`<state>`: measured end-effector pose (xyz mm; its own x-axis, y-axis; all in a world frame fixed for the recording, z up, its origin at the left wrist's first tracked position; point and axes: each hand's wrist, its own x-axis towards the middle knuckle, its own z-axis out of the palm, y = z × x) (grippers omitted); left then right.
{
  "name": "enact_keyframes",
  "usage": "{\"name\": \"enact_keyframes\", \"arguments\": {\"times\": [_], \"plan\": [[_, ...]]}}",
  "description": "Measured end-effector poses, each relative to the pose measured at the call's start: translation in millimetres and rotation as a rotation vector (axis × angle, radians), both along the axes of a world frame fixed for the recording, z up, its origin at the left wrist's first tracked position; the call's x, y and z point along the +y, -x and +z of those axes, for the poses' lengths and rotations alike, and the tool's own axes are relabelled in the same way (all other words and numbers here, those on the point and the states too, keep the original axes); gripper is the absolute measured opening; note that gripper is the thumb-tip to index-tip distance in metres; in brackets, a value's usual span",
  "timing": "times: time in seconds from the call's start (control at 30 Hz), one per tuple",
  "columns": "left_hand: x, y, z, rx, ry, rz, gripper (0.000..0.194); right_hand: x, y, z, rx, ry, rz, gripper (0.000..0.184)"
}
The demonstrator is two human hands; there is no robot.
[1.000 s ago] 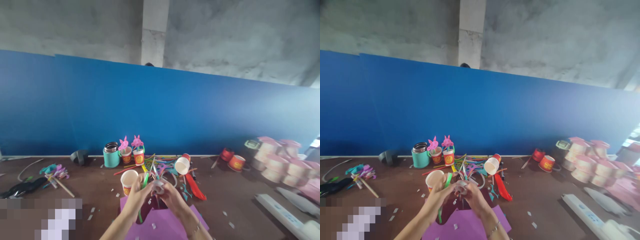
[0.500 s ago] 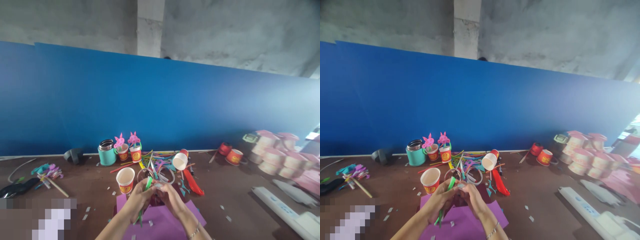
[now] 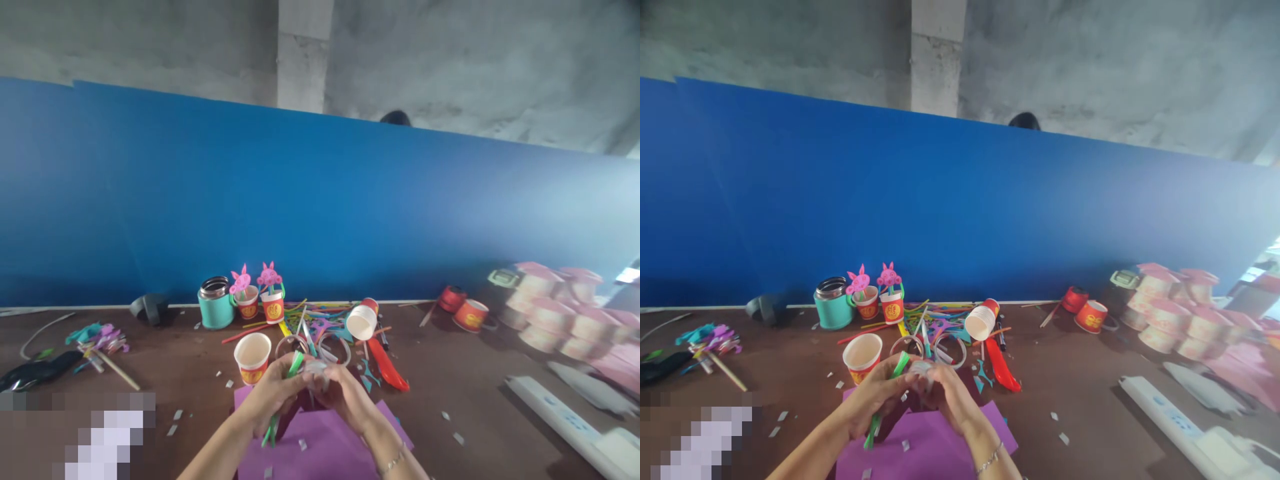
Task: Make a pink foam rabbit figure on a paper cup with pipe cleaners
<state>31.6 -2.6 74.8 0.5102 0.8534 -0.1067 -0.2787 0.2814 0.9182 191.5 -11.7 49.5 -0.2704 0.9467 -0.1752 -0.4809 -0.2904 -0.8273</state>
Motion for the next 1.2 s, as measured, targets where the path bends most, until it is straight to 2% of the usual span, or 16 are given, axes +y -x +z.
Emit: {"name": "enact_keyframes", "arguments": {"times": [0.07, 0.13, 0.27, 0.43, 0.5, 0.67, 0.73, 0.87, 0.97, 1.07, 1.2], "plan": [[-0.3, -1.9, 3.0, 0.017, -0.095, 0.017, 0.040, -1.2, 1.2, -1.1, -0.069, 0.021, -0.073, 0.012], [-0.8, -3.6, 2.5, 0.004, -0.105, 0.029, 0.043, -1.8, 1.6, -1.8, -0.080, 0.021, -0.074, 0.012], [-2.3, -4.2, -4.7, -0.047, 0.047, 0.040, 0.045, -1.9, 0.2, 1.5, -0.012, -0.021, 0.029, 0.013], [-2.9, -3.0, -10.2, -0.154, 0.221, 0.007, 0.042, -2.0, -0.3, 4.1, 0.043, -0.015, 0.033, 0.016], [-2.2, -3.4, -8.7, -0.107, 0.179, 0.018, 0.044, -1.7, 0.0, 2.4, 0.030, -0.016, 0.008, 0.015], [-2.3, -7.1, 0.1, -0.047, -0.052, 0.057, 0.053, -1.6, 1.9, -2.0, -0.111, 0.004, -0.100, 0.009], [-3.4, -8.3, 2.7, -0.057, -0.061, 0.043, 0.052, -1.5, 2.4, -2.7, -0.096, -0.026, -0.081, 0.011], [-5.5, -8.6, 5.6, -0.108, -0.091, -0.011, 0.046, -1.1, 1.9, -3.0, -0.022, -0.196, 0.046, 0.015], [-7.6, -8.4, 8.4, -0.094, -0.077, -0.005, 0.043, -1.5, 1.7, -1.6, -0.033, -0.260, 0.065, 0.018], [-10.2, -9.2, 11.0, -0.110, -0.060, 0.008, 0.043, -2.8, 1.8, 1.1, -0.033, -0.278, 0.065, 0.018], [-11.6, -10.4, 7.1, -0.204, -0.008, 0.026, 0.040, -3.9, 0.4, 1.4, 0.006, -0.192, 0.024, 0.015]]}}
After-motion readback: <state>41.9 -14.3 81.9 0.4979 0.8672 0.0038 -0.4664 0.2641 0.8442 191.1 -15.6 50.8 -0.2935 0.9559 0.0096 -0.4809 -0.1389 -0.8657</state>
